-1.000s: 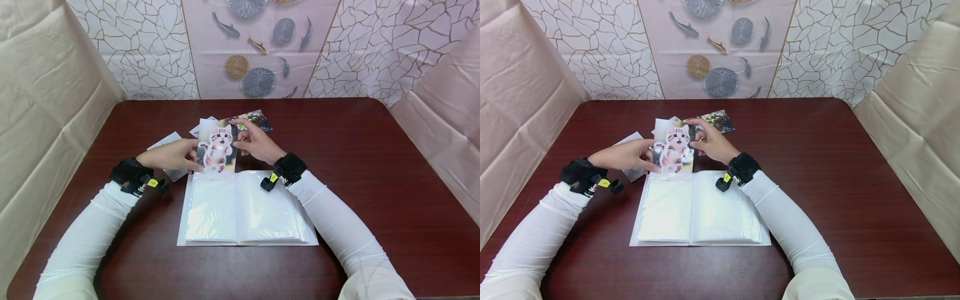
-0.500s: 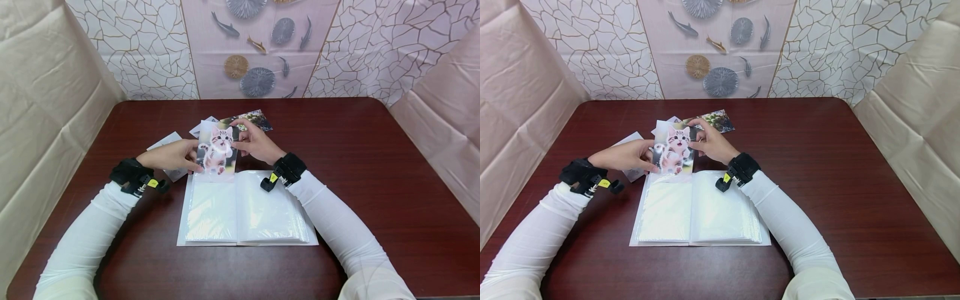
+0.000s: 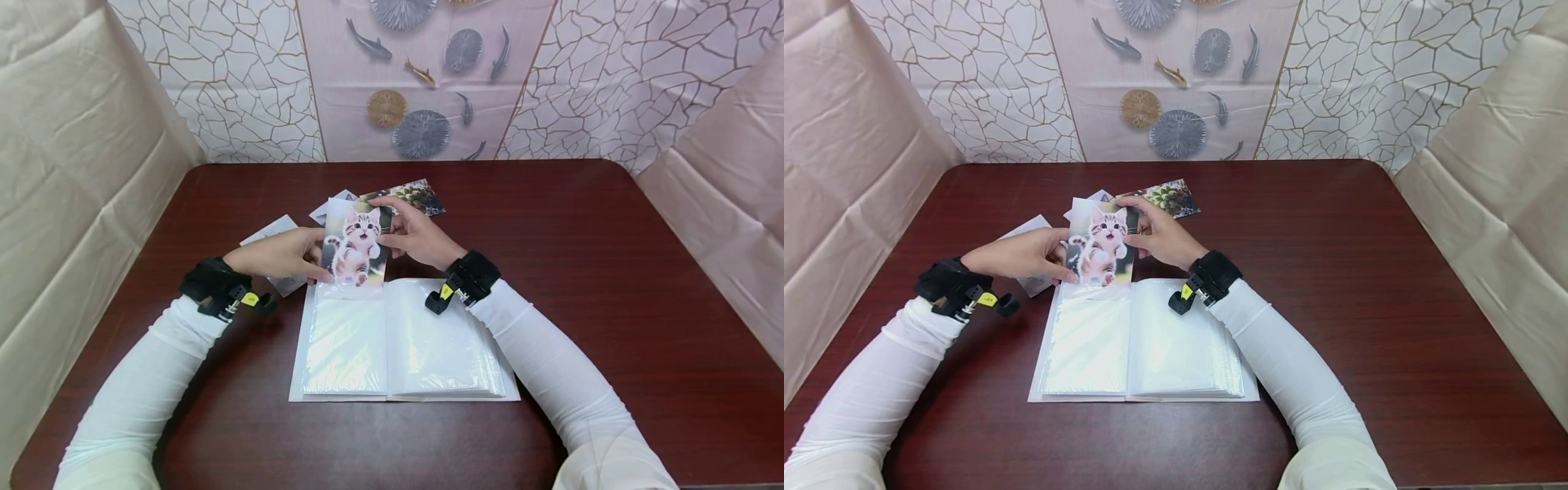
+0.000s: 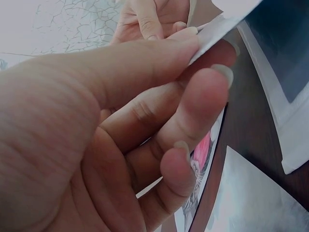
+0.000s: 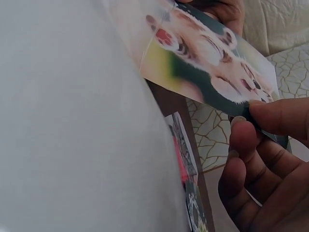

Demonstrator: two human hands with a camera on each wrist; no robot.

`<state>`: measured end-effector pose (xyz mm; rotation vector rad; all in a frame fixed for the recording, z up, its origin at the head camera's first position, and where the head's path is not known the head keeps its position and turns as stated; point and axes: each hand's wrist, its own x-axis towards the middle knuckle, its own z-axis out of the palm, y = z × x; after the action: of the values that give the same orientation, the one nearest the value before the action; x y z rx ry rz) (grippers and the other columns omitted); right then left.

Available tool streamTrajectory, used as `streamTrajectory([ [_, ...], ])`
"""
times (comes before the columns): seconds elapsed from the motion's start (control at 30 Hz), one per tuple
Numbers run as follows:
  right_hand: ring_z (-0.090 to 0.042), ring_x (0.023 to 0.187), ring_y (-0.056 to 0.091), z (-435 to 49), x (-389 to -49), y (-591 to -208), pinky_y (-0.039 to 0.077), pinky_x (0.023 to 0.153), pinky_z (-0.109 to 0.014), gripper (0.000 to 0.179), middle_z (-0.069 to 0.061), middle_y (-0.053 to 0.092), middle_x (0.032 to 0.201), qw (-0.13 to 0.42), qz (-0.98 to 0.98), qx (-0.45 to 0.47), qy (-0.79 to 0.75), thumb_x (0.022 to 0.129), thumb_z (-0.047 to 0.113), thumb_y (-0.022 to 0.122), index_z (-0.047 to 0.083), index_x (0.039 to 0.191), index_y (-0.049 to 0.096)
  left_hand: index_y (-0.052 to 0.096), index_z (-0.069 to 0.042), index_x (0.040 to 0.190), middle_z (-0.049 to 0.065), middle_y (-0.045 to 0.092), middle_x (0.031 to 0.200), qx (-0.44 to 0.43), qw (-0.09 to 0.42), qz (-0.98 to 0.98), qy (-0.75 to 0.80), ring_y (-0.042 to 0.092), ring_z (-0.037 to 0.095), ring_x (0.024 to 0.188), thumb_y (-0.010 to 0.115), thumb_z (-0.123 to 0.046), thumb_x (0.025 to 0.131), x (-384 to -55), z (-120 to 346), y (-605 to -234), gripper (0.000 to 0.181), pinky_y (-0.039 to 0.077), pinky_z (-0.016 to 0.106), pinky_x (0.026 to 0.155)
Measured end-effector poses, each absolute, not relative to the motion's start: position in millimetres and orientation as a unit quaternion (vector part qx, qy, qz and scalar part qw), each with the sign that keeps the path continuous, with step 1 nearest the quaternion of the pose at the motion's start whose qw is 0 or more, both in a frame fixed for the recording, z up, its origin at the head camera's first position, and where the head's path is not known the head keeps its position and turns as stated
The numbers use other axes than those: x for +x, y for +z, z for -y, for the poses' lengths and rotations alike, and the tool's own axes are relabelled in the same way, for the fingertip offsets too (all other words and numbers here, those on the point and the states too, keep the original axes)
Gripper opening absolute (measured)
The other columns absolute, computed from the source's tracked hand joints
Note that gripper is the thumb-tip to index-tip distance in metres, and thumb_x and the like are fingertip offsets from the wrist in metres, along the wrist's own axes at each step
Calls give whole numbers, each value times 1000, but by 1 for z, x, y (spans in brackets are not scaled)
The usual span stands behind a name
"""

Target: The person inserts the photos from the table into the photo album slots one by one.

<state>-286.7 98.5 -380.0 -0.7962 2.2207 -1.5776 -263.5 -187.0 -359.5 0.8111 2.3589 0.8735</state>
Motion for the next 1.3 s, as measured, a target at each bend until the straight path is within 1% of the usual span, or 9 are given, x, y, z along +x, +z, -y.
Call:
streamTrajectory([
  [0.23, -44, 70, 58, -97, -287, -380, 54, 68, -44, 61, -12, 53, 75, 151, -777, -281, -543, 98, 1, 64, 18, 151, 41, 49, 4, 119, 4, 64, 70, 295, 247, -864, 324, 53, 21, 63, 78, -17, 90, -263, 187, -360, 46, 39, 26, 59],
  [0.37, -38, 67, 58, -97, -286, -380, 54, 69, -45, 60, -12, 52, 75, 159, -770, -284, -548, 98, 0, 63, 17, 151, 41, 50, 3, 119, 3, 65, 70, 294, 246, -866, 322, 52, 18, 62, 78, -17, 90, -264, 187, -361, 44, 39, 25, 58],
  [0.43, -37, 67, 58, -97, -286, -379, 55, 70, -44, 59, -12, 52, 74, 163, -769, -285, -549, 98, 0, 63, 16, 151, 41, 51, 2, 117, 3, 65, 69, 293, 244, -868, 318, 52, 18, 62, 78, -16, 90, -265, 187, -361, 42, 39, 25, 58],
  [0.6, -42, 72, 58, -97, -286, -380, 54, 70, -42, 57, -12, 52, 74, 171, -766, -286, -550, 99, 1, 62, 15, 150, 42, 51, 1, 114, 3, 64, 69, 293, 243, -867, 320, 52, 17, 62, 77, -16, 90, -264, 187, -361, 39, 39, 25, 59],
  [0.8, -44, 74, 56, -97, -286, -380, 53, 70, -42, 57, -13, 52, 74, 174, -763, -287, -552, 99, 1, 61, 15, 151, 41, 50, 2, 121, 4, 67, 70, 295, 245, -863, 329, 57, 23, 66, 77, -14, 91, -263, 187, -361, 44, 42, 25, 62],
  [0.9, -45, 74, 56, -97, -285, -380, 53, 71, -43, 57, -13, 51, 73, 175, -764, -288, -550, 99, 1, 61, 15, 151, 41, 50, 2, 123, 4, 66, 71, 297, 244, -864, 326, 56, 23, 66, 77, -15, 91, -262, 187, -361, 45, 42, 25, 60],
  [0.97, -44, 73, 57, -97, -284, -379, 53, 70, -42, 57, -12, 51, 74, 176, -765, -287, -549, 99, 1, 61, 15, 150, 42, 49, 2, 124, 4, 66, 72, 298, 244, -864, 325, 56, 22, 66, 77, -15, 91, -262, 187, -361, 46, 41, 25, 60],
  [1.17, -33, 69, 56, -98, -282, -380, 52, 69, -37, 55, -13, 52, 76, 183, -761, -282, -555, 99, -1, 60, 13, 149, 43, 48, 2, 128, 4, 67, 73, 294, 250, -863, 326, 58, 25, 69, 76, -14, 92, -264, 187, -361, 48, 43, 25, 64],
  [1.3, -33, 69, 55, -98, -282, -380, 51, 70, -38, 53, -14, 51, 76, 186, -759, -285, -554, 100, -1, 60, 12, 148, 43, 49, 2, 130, 4, 69, 74, 289, 252, -864, 326, 60, 25, 71, 77, -13, 91, -265, 187, -361, 50, 45, 25, 65],
])
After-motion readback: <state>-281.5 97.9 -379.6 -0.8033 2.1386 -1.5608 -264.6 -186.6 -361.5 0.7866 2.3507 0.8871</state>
